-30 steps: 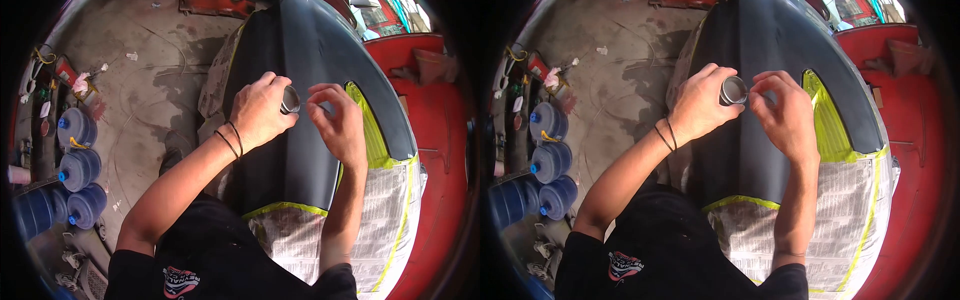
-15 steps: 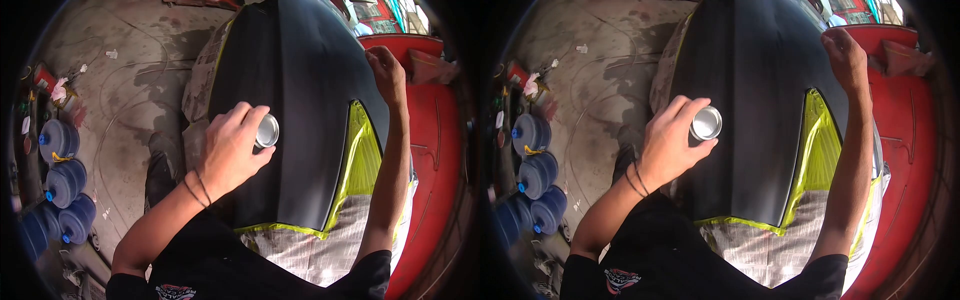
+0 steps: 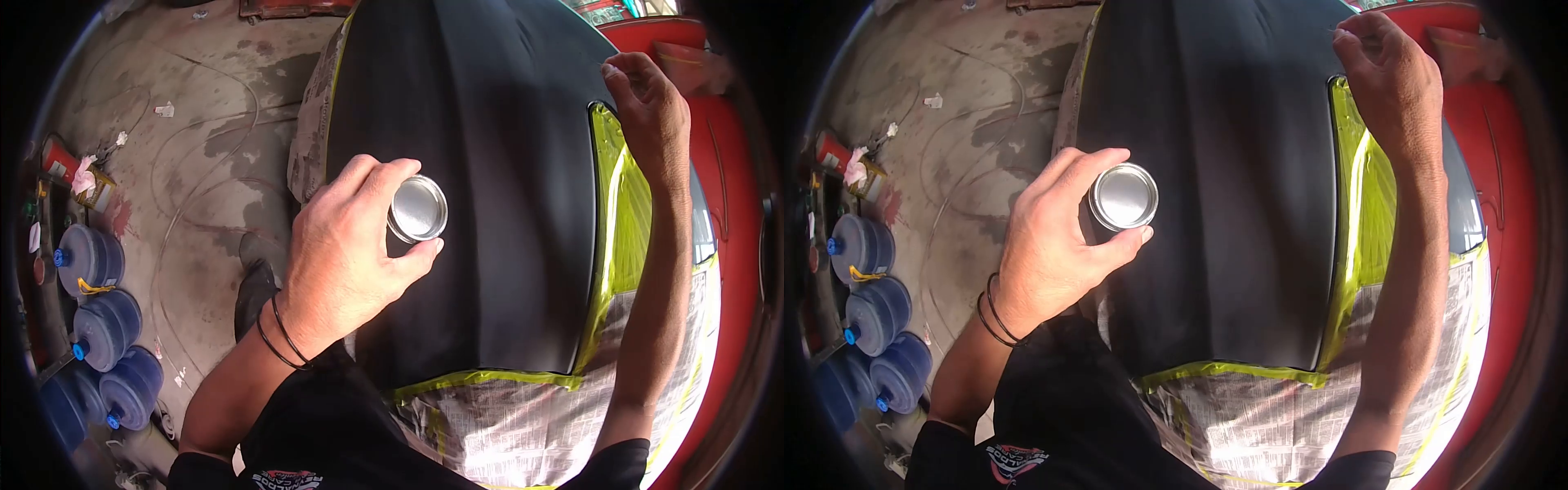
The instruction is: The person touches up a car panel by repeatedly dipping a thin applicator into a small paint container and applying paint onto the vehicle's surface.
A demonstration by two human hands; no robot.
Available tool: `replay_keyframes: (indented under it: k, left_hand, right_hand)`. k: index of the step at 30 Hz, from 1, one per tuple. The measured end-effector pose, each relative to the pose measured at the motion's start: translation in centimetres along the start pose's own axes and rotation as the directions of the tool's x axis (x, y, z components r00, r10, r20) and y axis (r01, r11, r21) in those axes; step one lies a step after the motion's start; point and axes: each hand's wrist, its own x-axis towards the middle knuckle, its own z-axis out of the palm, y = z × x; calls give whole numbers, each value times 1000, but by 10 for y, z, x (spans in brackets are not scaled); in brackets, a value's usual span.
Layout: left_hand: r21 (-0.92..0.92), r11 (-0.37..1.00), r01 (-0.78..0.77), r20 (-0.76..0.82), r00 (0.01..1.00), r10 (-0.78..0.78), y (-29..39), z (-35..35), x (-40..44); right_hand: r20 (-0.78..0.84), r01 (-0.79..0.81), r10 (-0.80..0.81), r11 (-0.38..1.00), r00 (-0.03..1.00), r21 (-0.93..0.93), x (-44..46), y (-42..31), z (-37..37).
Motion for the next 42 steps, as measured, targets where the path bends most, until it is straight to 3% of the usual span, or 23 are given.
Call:
replay_keyframes:
  k: [4, 8, 11, 14, 17, 23, 42]
  left_hand:
    - [-12, 999, 36, 23, 999, -36, -8, 9, -15]
    - [-15, 999, 46, 26, 999, -45, -13, 9, -24]
    - [-19, 997, 74, 27, 997, -74, -10, 5, -25]
    - [-15, 998, 59, 22, 998, -59, -8, -4, -21]
    - [0, 997, 74, 23, 997, -74, -9, -11, -16]
    - [4, 997, 75, 33, 997, -75, -15, -19, -17]
    - [26, 997, 78, 5, 997, -78, -20, -35, -17]
  right_hand:
    - [53, -1, 5, 997, 999, -71, -8, 0, -8]
    - [37, 108, -107, 994, 994, -18, 10, 7, 2]
    - [67, 246, -244, 969, 968, -35, 59, 33, 20]
    - [174, 226, -214, 973, 961, -55, 112, 52, 41]
    - [186, 367, -338, 919, 922, -147, 152, 63, 71]
    - [312, 375, -303, 905, 900, -202, 188, 79, 99]
    - [312, 384, -300, 886, 902, -261, 183, 58, 101]
